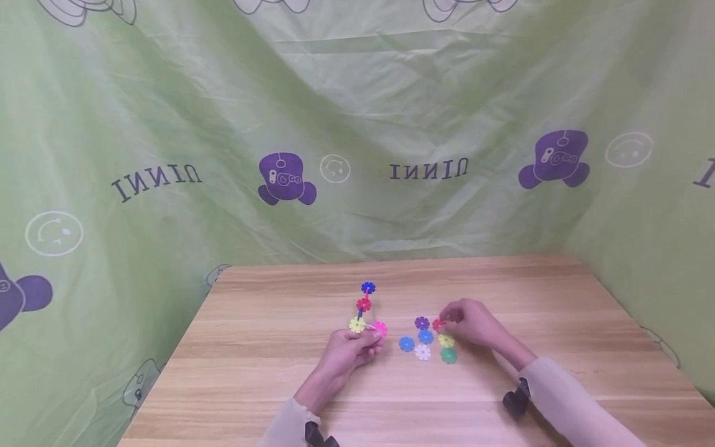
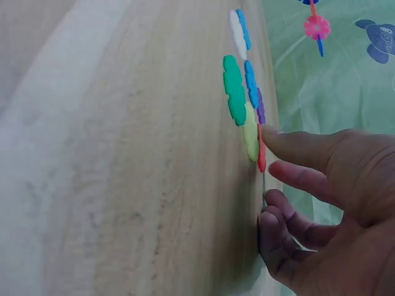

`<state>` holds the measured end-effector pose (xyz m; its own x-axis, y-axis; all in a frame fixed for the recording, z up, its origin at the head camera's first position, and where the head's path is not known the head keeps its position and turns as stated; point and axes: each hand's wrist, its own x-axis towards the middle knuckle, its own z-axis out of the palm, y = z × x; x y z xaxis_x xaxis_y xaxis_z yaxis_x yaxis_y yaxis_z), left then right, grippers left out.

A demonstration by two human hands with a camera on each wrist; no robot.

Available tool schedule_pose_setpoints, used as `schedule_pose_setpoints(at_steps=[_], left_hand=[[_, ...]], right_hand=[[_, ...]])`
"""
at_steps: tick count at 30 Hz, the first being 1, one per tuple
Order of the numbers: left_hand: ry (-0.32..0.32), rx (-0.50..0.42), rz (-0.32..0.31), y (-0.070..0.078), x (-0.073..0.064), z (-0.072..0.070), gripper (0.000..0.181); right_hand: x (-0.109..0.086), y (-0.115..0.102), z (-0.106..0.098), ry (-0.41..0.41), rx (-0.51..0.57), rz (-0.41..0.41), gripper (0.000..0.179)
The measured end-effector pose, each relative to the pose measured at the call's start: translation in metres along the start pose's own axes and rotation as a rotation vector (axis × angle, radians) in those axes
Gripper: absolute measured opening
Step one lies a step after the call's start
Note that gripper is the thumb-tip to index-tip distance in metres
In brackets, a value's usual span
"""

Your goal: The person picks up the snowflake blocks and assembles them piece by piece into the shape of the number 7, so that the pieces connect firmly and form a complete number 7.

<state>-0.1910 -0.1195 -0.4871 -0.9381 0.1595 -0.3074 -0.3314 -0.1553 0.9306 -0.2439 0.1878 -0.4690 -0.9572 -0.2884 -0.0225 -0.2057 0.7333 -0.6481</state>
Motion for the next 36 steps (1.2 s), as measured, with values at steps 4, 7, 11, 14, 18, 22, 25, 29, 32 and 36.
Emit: schedule_pose_setpoints(at_steps=[4,7,11,14,18,22,25,29,32,36], left_hand=[[0.000,-0.008,-0.005,0.000,-0.002,0.000,0.030],[0.004,-0.015,-0.007,0.001,-0.003,0.001,0.030],[0.005,-0.021,-0.014,0.001,-0.002,0.000,0.030],[0.007,-0.022,-0.007,0.002,-0.002,0.000,0.030],[0.002,-0.019,-0.010,0.002,-0.002,-0.001,0.029],[-0.008,-0.010,-0.018,0.001,-0.002,-0.001,0.027],[-0.001,-0.003,-0.008,0.002,-0.002,0.001,0.027],[0.014,0.001,-0.007,0.002,-0.001,0.002,0.026],[0.013,-0.002,-0.009,0.003,0.000,0.002,0.027],[0.010,-0.003,0.000,0.004,0.001,0.003,0.028]], right_hand=[[0.004,-0.002,0.002,-0.012,0.016,0.027,0.020],[0.006,-0.003,0.002,-0.019,0.029,0.050,0.019],[0.006,-0.003,0.002,-0.015,0.045,0.075,0.022],[0.005,-0.006,0.002,0.001,0.069,0.079,0.022],[0.003,-0.011,0.005,0.029,0.118,0.060,0.020],[0.001,-0.017,0.008,0.065,0.153,0.028,0.015],[-0.001,-0.022,0.010,0.095,0.189,-0.014,0.015],[-0.005,-0.032,0.012,0.092,0.245,-0.051,0.020],[-0.008,-0.041,0.014,0.069,0.303,-0.038,0.021],[-0.012,-0.051,0.018,0.059,0.413,-0.018,0.021]])
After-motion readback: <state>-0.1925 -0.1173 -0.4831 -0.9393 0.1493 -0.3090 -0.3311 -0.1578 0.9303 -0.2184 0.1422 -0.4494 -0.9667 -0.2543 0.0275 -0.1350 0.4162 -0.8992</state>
